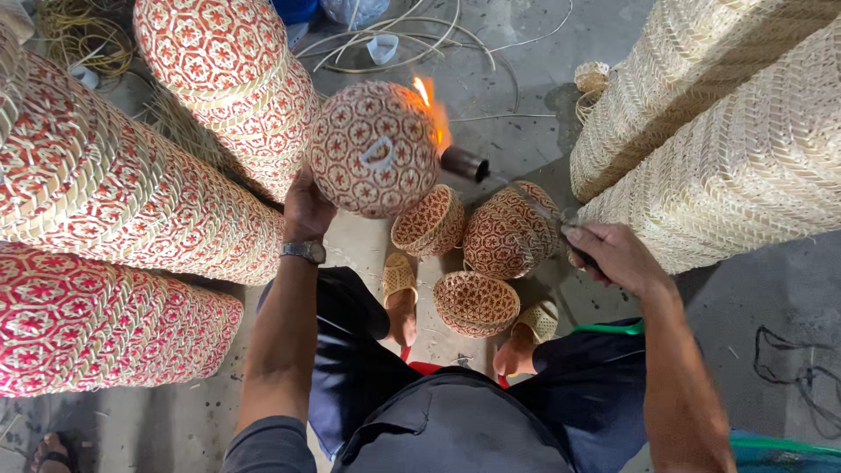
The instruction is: The person uses a handheld torch to singe off loose fibers from woven baskets, picking them up and rotating them by hand to reach all surfaces.
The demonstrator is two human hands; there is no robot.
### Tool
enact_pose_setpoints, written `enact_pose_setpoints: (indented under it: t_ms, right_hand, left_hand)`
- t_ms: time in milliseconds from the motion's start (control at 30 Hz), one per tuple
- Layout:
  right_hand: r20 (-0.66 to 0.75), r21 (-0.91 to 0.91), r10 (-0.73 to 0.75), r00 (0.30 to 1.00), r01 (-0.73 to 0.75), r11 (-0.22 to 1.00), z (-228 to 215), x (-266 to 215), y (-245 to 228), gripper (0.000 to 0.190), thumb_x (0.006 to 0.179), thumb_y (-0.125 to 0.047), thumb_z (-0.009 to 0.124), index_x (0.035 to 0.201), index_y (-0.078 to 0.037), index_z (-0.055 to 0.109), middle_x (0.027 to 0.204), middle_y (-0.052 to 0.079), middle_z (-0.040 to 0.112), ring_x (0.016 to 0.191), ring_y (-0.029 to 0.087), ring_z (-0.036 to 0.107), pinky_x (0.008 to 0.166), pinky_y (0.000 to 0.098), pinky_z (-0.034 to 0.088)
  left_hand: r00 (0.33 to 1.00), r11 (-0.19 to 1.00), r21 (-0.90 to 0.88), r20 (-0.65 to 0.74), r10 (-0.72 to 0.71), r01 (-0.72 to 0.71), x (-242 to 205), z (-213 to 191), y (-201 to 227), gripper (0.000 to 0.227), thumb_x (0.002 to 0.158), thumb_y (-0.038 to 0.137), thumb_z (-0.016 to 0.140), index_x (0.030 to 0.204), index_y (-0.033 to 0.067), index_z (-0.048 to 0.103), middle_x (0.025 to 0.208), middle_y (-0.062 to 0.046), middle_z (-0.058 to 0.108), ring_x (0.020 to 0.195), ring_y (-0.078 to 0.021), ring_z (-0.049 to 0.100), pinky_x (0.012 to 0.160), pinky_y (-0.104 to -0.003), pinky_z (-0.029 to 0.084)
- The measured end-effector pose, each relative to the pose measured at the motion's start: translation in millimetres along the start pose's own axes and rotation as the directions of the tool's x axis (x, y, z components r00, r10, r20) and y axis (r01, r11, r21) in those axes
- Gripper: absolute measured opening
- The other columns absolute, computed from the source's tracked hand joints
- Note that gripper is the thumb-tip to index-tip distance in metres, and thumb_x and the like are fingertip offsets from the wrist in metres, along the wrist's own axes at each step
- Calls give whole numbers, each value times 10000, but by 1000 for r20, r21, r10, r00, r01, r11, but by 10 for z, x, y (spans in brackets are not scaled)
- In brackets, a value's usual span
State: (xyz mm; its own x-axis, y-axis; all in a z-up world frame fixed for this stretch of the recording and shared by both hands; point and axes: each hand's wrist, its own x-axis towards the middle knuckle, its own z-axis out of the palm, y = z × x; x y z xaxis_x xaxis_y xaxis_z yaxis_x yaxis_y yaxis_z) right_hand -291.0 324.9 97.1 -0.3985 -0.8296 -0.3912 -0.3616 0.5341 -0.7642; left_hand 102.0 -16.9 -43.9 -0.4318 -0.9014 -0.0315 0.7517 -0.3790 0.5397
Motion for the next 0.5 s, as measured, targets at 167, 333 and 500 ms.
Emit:
enact_pose_setpoints:
  t_ms: [167, 333, 500]
  right_hand:
    - [-21, 36, -38, 999, 39, 999, 128, -3, 75, 444, 1007, -409, 617, 820, -12, 688, 598, 27, 588, 463, 111, 517, 416, 309, 399]
    - [16, -27, -76, 997, 76, 997, 142, 51, -36, 433, 985, -411, 613, 823, -27, 728, 597, 25, 617, 464, 110, 542, 404, 312, 436]
    - [2, -142, -204, 979, 202, 969, 295, 41, -138, 402, 976, -440, 613, 1004, -76, 781, 572, 24, 626, 451, 109, 565, 417, 308, 443]
  left_hand:
    - [986, 992, -70, 117, 116, -108, -44, 62, -224, 281, 1132, 262, 533, 1288, 33, 580, 1245, -94, 690, 1143, -229, 683, 1020, -421, 572]
    - [976, 976, 36, 19, 216, -216, 20, 100, -523, 238, 1085, 183, 523, 1230, 24, 625, 1128, -77, 717, 1007, -194, 692, 889, -363, 580]
    - [939, 939, 36, 47, 340, -342, 109, 59, -776, 180, 1135, 160, 532, 1200, 17, 619, 1112, -76, 704, 1020, -191, 679, 924, -362, 571]
